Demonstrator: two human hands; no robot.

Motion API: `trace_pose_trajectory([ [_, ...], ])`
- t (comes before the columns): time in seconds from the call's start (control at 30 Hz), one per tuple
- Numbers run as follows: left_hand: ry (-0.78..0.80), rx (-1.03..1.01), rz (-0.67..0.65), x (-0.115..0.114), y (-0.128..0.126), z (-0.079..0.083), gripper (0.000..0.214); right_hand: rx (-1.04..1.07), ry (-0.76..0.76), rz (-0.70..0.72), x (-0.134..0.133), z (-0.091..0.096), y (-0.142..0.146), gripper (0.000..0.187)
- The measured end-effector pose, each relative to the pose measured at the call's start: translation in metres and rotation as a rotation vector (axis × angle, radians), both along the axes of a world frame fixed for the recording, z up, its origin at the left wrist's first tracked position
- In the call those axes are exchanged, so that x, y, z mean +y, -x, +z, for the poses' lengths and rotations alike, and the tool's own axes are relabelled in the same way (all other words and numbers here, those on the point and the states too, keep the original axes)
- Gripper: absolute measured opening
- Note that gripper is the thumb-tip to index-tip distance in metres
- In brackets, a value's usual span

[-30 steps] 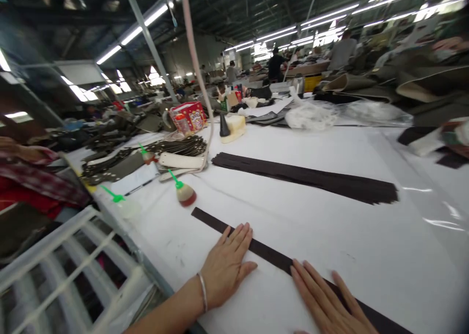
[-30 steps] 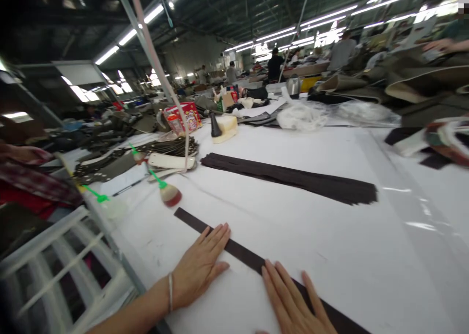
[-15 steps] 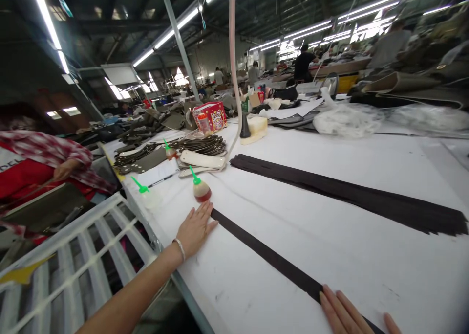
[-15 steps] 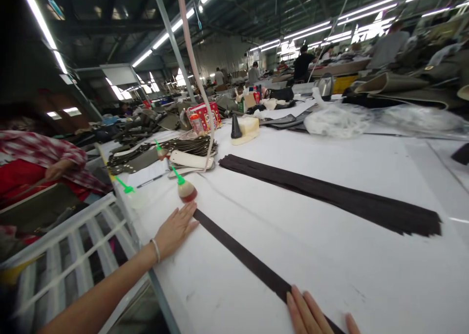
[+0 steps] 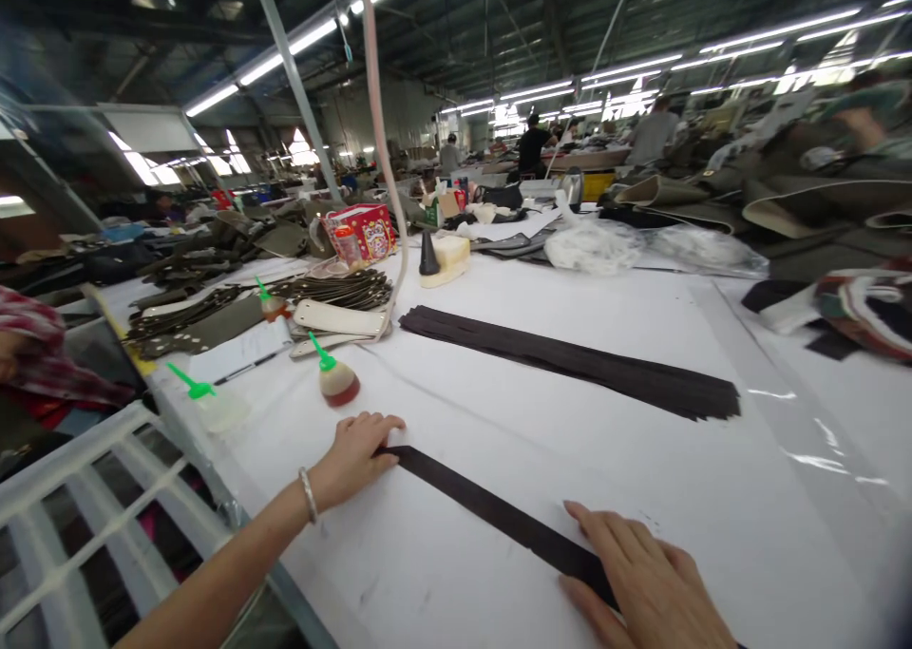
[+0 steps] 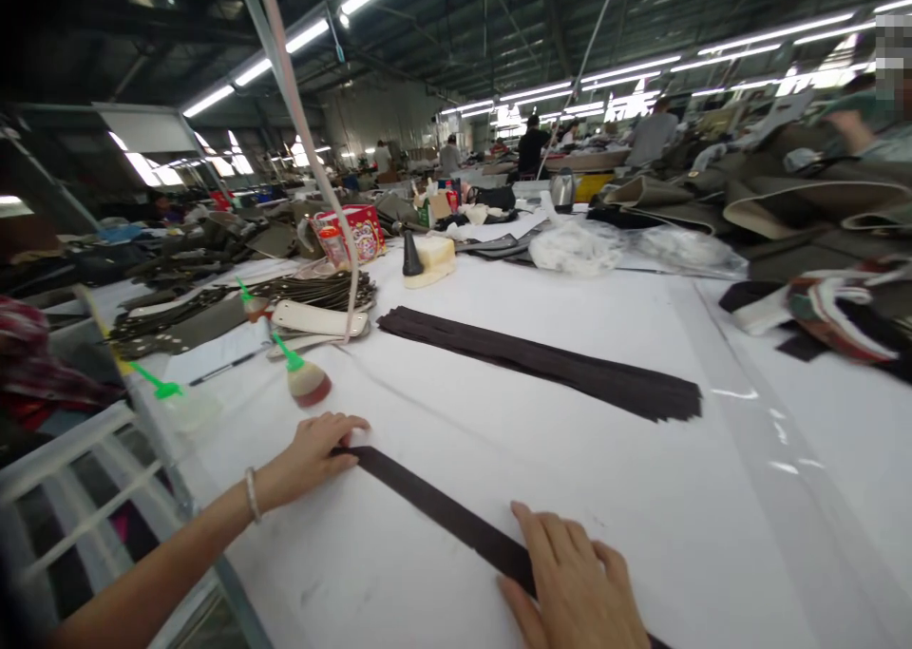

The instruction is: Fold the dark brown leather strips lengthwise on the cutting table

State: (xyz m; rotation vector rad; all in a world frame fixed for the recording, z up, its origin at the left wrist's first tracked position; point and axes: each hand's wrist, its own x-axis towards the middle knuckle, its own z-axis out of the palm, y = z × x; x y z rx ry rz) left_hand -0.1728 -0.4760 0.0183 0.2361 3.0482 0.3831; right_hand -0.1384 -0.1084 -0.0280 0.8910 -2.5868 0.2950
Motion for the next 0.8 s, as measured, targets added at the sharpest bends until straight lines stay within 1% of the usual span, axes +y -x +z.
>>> trace_pose_trajectory([
  [0.1,-0.041,-0.144,-0.023,-0.001,0.01,0.013,0.02,-0.172,0.0,-0.032,-0.011,0.016,0.002,0.039],
  [0.2,-0.097,-0.242,-0.059,0.001,0.017,0.022,0.011,-0.413,0.006,-0.098,-0.022,0.033,0.003,0.029],
  [0.3,-0.196,-0.311,-0.087,0.002,0.021,0.027,0.011,-0.645,-0.018,-0.168,-0.03,0.049,0.007,0.015],
  [0.37,-0.281,-0.369,-0.104,0.003,0.024,0.028,0.014,-0.729,-0.024,-0.164,-0.032,0.056,0.009,0.011],
  [0.43,-0.374,-0.438,-0.128,0.003,0.027,0.029,0.022,-0.752,-0.019,-0.156,-0.032,0.057,0.009,0.012],
  [0.5,-0.465,-0.499,-0.161,0.004,0.034,0.031,0.034,-0.715,0.004,-0.158,-0.03,0.053,0.006,0.018],
  [0.57,-0.546,-0.538,-0.195,0.006,0.044,0.036,0.037,-0.658,0.047,-0.157,-0.027,0.046,0.005,0.035],
  [0.63,-0.615,-0.541,-0.223,0.011,0.057,0.045,0.033,-0.658,0.09,-0.162,-0.027,0.042,0.008,0.049],
  [0.67,-0.646,-0.531,-0.234,0.013,0.065,0.051,0.031,-0.688,0.1,-0.174,-0.028,0.042,0.012,0.049],
  [0.7,-0.673,-0.513,-0.242,0.016,0.073,0.056,0.03,-0.726,0.099,-0.19,-0.029,0.043,0.016,0.043],
  [0.77,-0.714,-0.468,-0.252,0.022,0.091,0.067,0.029,-0.785,0.101,-0.222,-0.032,0.047,0.029,0.023],
  [0.8,-0.729,-0.442,-0.253,0.024,0.101,0.07,0.028,-0.8,0.13,-0.229,-0.033,0.049,0.035,0.014],
])
